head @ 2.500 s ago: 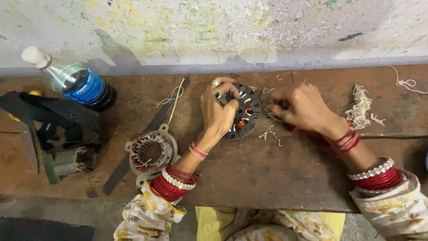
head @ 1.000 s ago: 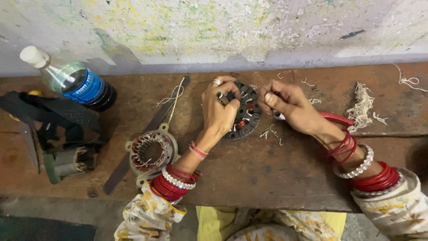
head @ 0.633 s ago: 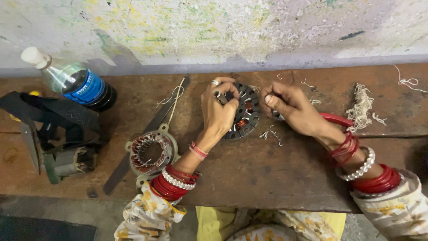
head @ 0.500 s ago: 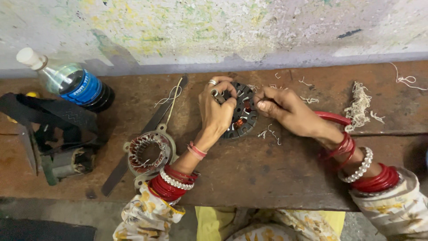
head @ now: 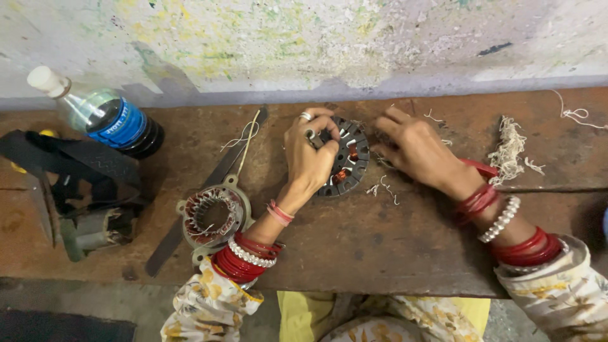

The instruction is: The person uses pliers to remove old copper wire from the slots of a motor stator core. They repeatedly pull and cut the wire, clearing debris from the slots. A second stator core and a bottle are visible on the workbench.

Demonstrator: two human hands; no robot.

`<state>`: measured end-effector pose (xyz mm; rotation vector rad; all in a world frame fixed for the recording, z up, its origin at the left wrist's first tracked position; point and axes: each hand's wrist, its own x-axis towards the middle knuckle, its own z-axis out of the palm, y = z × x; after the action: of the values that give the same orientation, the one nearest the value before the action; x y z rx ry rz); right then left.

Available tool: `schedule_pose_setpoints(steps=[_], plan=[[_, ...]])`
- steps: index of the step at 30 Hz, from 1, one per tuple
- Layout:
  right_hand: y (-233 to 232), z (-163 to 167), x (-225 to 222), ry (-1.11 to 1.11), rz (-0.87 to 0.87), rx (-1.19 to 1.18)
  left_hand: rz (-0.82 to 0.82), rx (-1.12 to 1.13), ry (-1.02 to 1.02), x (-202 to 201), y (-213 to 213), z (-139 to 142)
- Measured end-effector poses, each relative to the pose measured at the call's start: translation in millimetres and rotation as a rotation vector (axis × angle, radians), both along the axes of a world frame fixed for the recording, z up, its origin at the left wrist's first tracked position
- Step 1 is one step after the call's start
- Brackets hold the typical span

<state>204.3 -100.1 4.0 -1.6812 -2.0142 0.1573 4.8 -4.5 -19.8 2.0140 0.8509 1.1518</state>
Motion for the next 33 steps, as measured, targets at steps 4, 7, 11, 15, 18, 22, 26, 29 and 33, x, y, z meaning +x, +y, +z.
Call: schedule_pose_setpoints(steps=[4, 7, 11, 15, 18, 22, 26, 29, 33], plan=[[-1.5, -5.3, -4.2, -0.338, -0.051, 0.090, -0.015, 0.176, 0.089, -0.7, -3.4, -1.4], [-3.3, -6.2, -2.5, -0.261, -0.066, 0.079, -0.012, 0.170, 0.082, -0.7, -4.3, -2.5], [-3.9, -0.7, 5.3, -0.004, -0.093, 0.073, 0.021, 0.010, 0.018, 0.0, 0.5, -1.9], [-8.5, 5.0, 3.8, 0.316, -0.068, 0.050, 0.040, 0.010, 0.034, -0.2, 2.0, -1.0], [-9.1, 2.6, -7.1, 0.603, 0.039, -0.173, 0.034, 0.079, 0.032, -0.9, 1.0, -1.0], [-9.5, -2.3, -9.9, 0.722, 0.292, -0.200, 0.016, 0.015, -0.022, -0.3, 2.6, -1.1], [-7.6, -7.7, -3.7, 0.789, 0.116, -0.193, 0.019, 0.018, -0.042, -0.4, 2.7, -1.0], [-5.9, -9.6, -1.2, 0.797, 0.095, -0.200, 0.031, 0.007, -0.034, -0.2, 1.3, 0.1], [-6.7, -4.8, 1.0, 0.585, 0.035, -0.280, 0.056, -0.018, -0.012, 0.4, -0.5, 1.9]])
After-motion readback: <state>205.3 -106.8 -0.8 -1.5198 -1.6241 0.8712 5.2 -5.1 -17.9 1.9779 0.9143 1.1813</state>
